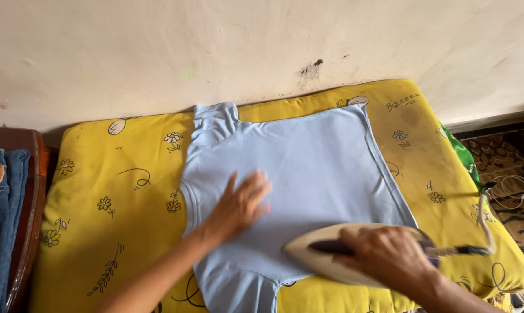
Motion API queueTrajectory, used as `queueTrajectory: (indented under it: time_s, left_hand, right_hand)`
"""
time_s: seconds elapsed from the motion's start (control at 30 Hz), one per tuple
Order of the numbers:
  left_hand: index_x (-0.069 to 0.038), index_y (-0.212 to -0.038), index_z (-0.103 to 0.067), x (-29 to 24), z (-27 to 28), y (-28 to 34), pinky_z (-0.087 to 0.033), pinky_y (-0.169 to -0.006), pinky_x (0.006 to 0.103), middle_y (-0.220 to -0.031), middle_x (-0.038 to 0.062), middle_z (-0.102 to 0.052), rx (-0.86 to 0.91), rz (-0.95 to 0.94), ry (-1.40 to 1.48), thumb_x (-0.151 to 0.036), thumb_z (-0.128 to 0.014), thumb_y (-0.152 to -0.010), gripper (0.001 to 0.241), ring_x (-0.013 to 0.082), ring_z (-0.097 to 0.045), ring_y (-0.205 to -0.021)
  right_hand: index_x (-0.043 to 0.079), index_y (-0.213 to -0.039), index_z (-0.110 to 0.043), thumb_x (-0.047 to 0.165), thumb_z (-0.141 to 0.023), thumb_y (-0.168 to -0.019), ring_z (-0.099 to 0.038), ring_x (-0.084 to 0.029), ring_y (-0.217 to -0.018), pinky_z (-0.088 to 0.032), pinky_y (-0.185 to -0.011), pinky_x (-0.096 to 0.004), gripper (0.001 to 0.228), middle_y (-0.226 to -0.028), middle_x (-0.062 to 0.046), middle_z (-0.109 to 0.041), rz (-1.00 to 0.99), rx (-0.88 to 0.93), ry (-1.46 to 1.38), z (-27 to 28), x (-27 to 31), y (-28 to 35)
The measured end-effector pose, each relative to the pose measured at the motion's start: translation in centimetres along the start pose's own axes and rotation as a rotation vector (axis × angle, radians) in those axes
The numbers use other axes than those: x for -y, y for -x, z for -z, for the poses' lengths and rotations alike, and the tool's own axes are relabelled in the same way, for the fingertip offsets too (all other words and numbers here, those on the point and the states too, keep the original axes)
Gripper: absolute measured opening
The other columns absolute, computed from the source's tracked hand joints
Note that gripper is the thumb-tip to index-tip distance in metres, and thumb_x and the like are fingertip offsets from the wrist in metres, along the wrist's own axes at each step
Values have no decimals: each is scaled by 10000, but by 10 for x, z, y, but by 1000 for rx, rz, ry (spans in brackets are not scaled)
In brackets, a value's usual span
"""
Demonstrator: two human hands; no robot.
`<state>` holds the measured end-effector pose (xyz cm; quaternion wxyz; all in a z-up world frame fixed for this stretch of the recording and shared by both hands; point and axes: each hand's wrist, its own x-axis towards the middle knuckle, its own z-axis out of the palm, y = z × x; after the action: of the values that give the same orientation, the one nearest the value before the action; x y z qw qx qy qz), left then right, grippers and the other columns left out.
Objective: The person irons a light blue t-shirt on a yellow patterned surface, smoothing the sleeves and body with an iron. They then flip the shirt over, iron the back, and fold the garment neatly.
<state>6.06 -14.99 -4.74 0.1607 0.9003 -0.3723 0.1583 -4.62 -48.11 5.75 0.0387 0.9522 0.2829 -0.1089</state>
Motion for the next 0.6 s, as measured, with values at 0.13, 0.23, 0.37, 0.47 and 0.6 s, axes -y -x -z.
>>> queueTrajectory:
  time_s: [0.13,0.23,0.37,0.47,0.6]
  left_hand:
    - [-94,-1543,-418,-39,20,99,-182,-1151,662,-1639,132,-360,289,-116,10,-513,-456,-1045,652,299,-290,-1524]
    - [-115,-1504,-471,-42,30,147,-243,-1158,612,-1641,116,-361,262,-85,-62,-460,-642,-961,665,291,-330,-1505]
    - [-63,-1333,-639,-53,43,189,-370,-1130,592,-1501,151,-538,73,-69,-51,-168,-741,-894,463,317,-477,-1425]
    - [-79,-1162,-733,-64,53,222,-376,-1094,616,-1490,174,-543,116,-62,102,-155,-414,-1016,359,361,-475,-1411]
    - [-130,-1023,-737,-85,60,243,-442,-1033,626,-1424,171,-604,37,-107,70,-187,-548,-1036,199,339,-563,-1344]
  right_hand:
    - [368,-1192,-513,725,-352,-936,-776,-330,-946,-603,-762,-468,468,-1007,-51,-782,-711,353,79,25,-71,9]
    - [297,-1241,-592,840,-238,-940,-739,-413,-1110,-573,-877,-473,714,-1163,-185,-780,-969,274,108,10,-161,12]
    - [195,-1267,-745,933,-397,-899,-713,-483,-1174,-546,-927,-525,895,-1249,-259,-779,-1091,67,86,5,-243,-1]
    - [142,-1412,-613,848,-375,-980,-688,-503,-1092,-590,-821,-548,862,-1222,-273,-718,-926,-97,285,-30,-263,0]
    - [177,-1290,-652,723,-481,-976,-671,-356,-1182,-542,-911,-469,653,-1226,-137,-697,-496,-489,666,-79,-179,47]
